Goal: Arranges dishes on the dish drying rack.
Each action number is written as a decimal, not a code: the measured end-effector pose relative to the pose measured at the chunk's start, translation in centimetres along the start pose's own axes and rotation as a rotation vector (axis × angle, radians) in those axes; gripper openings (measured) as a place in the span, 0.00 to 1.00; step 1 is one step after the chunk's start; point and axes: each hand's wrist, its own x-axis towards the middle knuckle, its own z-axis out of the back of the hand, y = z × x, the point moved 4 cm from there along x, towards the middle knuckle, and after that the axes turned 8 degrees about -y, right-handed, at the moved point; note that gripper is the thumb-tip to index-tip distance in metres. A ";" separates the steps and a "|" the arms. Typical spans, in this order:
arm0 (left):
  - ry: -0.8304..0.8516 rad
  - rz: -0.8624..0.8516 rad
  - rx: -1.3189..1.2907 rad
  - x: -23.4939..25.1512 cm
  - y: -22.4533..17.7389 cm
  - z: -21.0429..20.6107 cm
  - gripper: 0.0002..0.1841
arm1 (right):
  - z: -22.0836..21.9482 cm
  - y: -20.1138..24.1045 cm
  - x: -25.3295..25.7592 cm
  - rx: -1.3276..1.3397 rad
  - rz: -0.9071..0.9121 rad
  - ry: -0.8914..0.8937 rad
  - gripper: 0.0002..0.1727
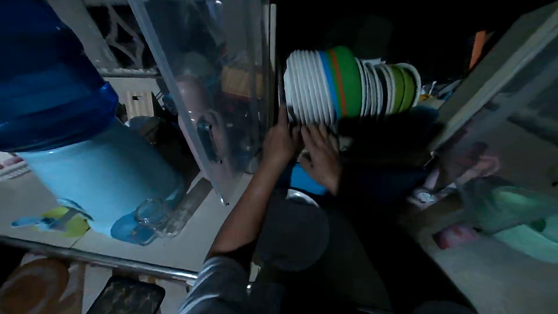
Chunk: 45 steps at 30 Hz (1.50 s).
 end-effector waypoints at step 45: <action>-0.523 -0.512 -0.722 -14.7 1.4 10.3 0.07 | 1.4 -0.6 14.0 -0.148 0.018 0.040 0.36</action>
